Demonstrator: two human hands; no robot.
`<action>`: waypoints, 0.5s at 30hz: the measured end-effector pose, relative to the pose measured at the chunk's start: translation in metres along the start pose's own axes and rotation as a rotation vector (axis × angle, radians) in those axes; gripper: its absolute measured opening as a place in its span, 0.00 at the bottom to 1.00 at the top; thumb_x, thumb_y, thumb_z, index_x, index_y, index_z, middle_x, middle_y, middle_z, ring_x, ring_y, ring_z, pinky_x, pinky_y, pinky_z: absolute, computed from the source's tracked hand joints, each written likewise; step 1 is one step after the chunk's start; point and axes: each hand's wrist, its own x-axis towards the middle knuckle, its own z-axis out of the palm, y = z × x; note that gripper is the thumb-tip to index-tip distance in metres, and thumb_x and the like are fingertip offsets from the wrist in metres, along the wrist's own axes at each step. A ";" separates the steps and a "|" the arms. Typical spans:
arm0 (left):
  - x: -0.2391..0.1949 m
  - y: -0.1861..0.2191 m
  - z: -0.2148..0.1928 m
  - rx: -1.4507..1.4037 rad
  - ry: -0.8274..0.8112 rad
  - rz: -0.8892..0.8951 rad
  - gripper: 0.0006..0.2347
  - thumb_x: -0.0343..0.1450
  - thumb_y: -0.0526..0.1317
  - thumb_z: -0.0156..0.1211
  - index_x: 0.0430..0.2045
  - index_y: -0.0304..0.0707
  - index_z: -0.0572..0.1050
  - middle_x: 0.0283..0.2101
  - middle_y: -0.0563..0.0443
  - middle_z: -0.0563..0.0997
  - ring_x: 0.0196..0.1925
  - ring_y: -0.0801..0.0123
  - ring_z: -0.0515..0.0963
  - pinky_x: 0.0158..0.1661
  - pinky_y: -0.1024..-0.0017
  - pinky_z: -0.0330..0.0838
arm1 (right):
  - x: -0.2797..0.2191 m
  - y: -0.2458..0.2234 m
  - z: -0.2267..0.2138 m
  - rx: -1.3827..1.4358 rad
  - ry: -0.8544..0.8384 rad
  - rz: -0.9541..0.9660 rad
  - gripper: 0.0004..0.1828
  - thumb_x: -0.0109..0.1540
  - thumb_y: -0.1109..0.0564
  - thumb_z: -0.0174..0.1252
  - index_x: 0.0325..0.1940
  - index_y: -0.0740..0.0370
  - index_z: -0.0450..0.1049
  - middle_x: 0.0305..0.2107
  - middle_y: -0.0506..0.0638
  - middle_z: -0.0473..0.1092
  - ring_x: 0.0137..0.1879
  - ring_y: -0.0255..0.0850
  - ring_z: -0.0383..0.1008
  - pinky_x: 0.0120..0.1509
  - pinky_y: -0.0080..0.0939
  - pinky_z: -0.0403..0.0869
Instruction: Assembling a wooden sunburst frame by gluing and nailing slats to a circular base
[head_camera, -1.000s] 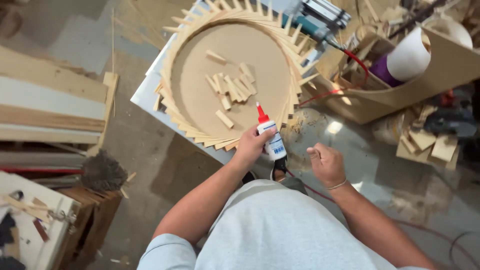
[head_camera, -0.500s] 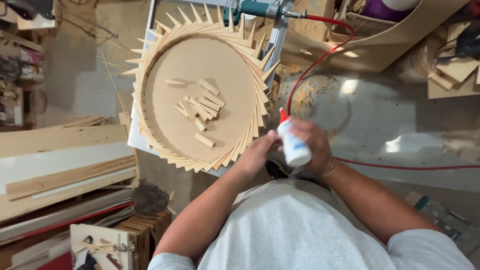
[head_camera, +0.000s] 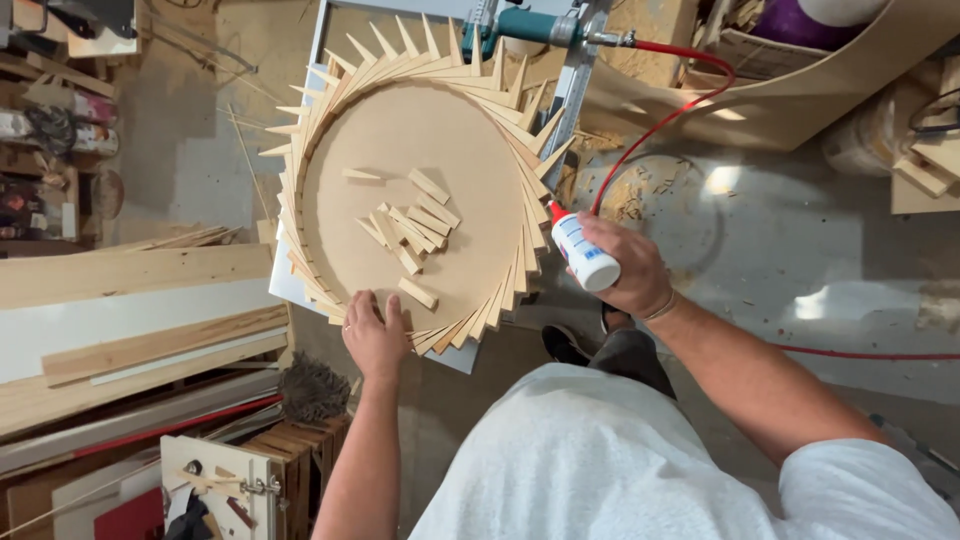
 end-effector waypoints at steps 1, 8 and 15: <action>-0.004 -0.002 0.000 0.005 -0.017 0.007 0.22 0.71 0.54 0.64 0.51 0.36 0.77 0.54 0.36 0.79 0.56 0.44 0.79 0.57 0.52 0.69 | -0.007 0.006 0.002 -0.060 -0.026 -0.044 0.31 0.54 0.47 0.72 0.56 0.65 0.77 0.56 0.60 0.76 0.54 0.54 0.80 0.57 0.49 0.77; -0.021 -0.016 0.020 -0.032 -0.023 -0.013 0.29 0.75 0.65 0.44 0.56 0.41 0.74 0.61 0.39 0.74 0.63 0.44 0.73 0.65 0.46 0.59 | 0.005 0.007 0.005 -0.098 -0.047 -0.167 0.27 0.59 0.44 0.66 0.54 0.67 0.77 0.54 0.64 0.76 0.49 0.57 0.81 0.52 0.50 0.78; -0.023 -0.021 0.029 -0.041 -0.020 -0.039 0.32 0.74 0.70 0.39 0.57 0.44 0.72 0.62 0.42 0.73 0.64 0.45 0.71 0.67 0.47 0.55 | 0.005 0.011 0.002 -0.118 -0.059 -0.220 0.26 0.59 0.45 0.66 0.54 0.64 0.79 0.51 0.61 0.78 0.46 0.55 0.81 0.51 0.49 0.77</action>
